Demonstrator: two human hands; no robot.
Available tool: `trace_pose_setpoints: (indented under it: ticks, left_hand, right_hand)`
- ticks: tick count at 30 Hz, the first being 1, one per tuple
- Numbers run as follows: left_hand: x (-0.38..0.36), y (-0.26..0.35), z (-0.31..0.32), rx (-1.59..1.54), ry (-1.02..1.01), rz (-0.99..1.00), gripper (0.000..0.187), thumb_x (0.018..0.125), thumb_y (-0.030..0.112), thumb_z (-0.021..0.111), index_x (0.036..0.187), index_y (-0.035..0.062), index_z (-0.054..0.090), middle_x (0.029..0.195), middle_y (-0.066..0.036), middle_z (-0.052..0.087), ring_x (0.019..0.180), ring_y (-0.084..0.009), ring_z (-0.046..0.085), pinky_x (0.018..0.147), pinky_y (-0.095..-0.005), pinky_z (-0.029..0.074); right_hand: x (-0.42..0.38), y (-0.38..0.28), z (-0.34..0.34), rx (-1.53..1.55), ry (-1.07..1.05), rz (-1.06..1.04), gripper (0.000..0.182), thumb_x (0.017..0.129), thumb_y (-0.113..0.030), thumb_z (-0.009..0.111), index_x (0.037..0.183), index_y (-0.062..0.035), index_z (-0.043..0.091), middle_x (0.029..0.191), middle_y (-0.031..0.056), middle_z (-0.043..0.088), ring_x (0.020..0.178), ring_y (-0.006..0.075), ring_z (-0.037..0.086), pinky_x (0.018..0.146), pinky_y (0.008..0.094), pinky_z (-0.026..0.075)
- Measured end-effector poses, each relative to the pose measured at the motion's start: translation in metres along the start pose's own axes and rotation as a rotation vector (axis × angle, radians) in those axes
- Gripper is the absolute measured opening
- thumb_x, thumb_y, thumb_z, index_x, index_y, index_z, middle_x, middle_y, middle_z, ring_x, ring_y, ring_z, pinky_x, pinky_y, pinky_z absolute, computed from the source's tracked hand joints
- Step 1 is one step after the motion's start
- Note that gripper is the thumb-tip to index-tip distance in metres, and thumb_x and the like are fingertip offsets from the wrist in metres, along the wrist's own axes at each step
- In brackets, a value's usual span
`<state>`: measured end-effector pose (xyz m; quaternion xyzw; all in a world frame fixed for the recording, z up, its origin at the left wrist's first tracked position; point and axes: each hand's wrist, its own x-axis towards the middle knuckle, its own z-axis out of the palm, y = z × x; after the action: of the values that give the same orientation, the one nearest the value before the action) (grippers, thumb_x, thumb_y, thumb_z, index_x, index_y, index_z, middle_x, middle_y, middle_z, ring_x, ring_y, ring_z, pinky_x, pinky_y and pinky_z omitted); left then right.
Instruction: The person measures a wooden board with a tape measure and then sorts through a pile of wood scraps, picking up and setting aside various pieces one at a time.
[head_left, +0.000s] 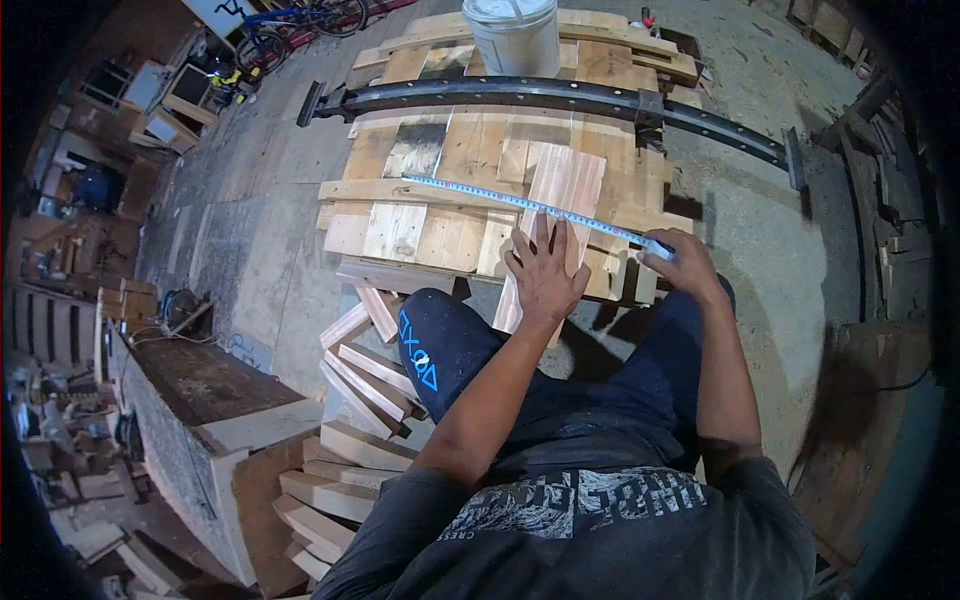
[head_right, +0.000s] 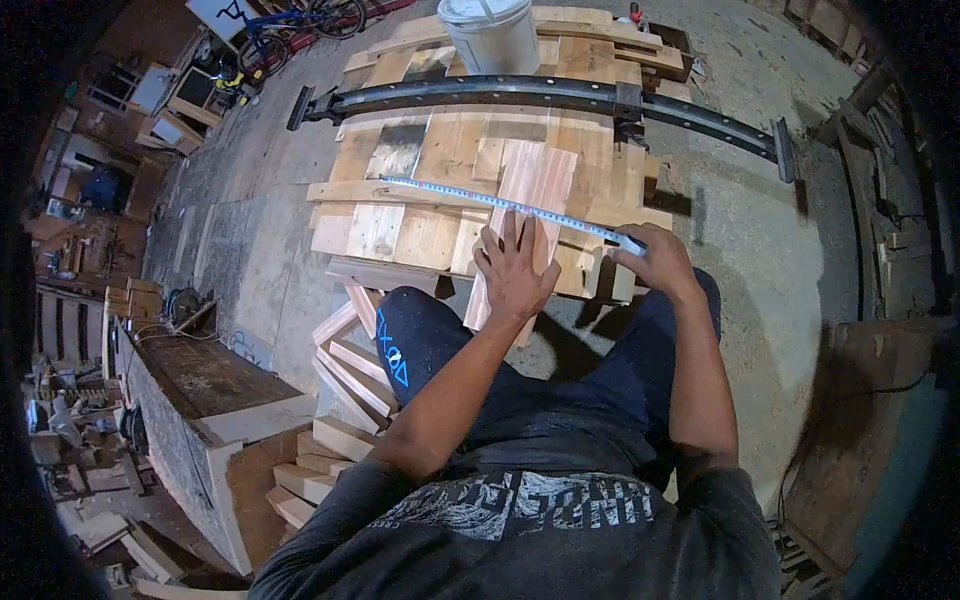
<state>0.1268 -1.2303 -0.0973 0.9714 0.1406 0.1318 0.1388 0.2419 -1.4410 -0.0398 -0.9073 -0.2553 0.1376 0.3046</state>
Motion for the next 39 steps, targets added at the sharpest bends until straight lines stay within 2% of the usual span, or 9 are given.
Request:
trace_pose_setpoints:
  ticks: [7,9,13,23,34,39]
  left_hand:
    - [0.0,-0.001,0.002,-0.003,-0.014,-0.011,0.08,0.076,0.044,0.058,0.145,0.0123,0.035,0.154,-0.014,0.022,0.13,-0.0499,0.024,0.102,-0.0622,0.02]
    - [0.0,-0.002,0.002,-0.014,-0.035,-0.005,0.08,0.077,0.045,0.058,0.146,0.0134,0.033,0.154,-0.012,0.019,0.133,-0.0492,0.018,0.103,-0.0635,0.017]
    - [-0.001,-0.001,0.001,-0.002,-0.025,-0.008,0.079,0.077,0.044,0.058,0.146,0.013,0.034,0.154,-0.013,0.021,0.132,-0.0497,0.022,0.103,-0.0631,0.019]
    - [0.001,-0.001,0.001,0.0,-0.089,-0.033,0.08,0.079,0.045,0.057,0.148,0.0149,0.03,0.155,-0.012,0.017,0.135,-0.0491,0.018,0.105,-0.0635,0.016]
    - [0.002,-0.001,0.002,0.008,-0.085,-0.033,0.081,0.078,0.046,0.058,0.147,0.0145,0.03,0.155,-0.012,0.017,0.133,-0.0478,0.018,0.105,-0.0636,0.014]
    - [0.001,-0.002,0.002,0.014,-0.066,-0.013,0.08,0.078,0.046,0.057,0.146,0.0131,0.031,0.154,-0.013,0.018,0.132,-0.0489,0.019,0.104,-0.0626,0.017]
  right_hand:
    - [0.001,0.002,0.0,-0.027,0.01,-0.013,0.042,0.075,-0.03,0.072,0.11,-0.0063,0.068,0.102,0.015,0.067,0.092,0.031,0.064,0.081,0.0393,0.05]
    - [0.001,0.003,0.001,-0.006,0.015,-0.004,0.042,0.075,-0.03,0.072,0.109,-0.0062,0.068,0.103,0.0151,0.067,0.091,0.0309,0.065,0.081,0.0393,0.05]
    - [0.0,0.001,-0.001,0.006,0.006,0.019,0.043,0.075,-0.031,0.072,0.109,-0.0054,0.068,0.104,0.0152,0.067,0.091,0.0306,0.065,0.081,0.0394,0.051]
    - [0.0,-0.005,-0.002,-0.008,-0.004,0.046,0.044,0.075,-0.03,0.073,0.111,-0.0054,0.067,0.109,0.0145,0.067,0.093,0.0295,0.065,0.081,0.0383,0.051]
    - [0.0,-0.002,-0.001,0.004,0.029,-0.021,0.041,0.076,-0.027,0.073,0.109,-0.0047,0.068,0.103,0.0142,0.068,0.082,0.0278,0.066,0.074,0.0354,0.053]
    - [0.0,-0.006,-0.003,-0.007,0.016,0.008,0.041,0.075,-0.028,0.073,0.108,-0.0049,0.068,0.101,0.0151,0.068,0.085,0.0299,0.065,0.077,0.0375,0.051]
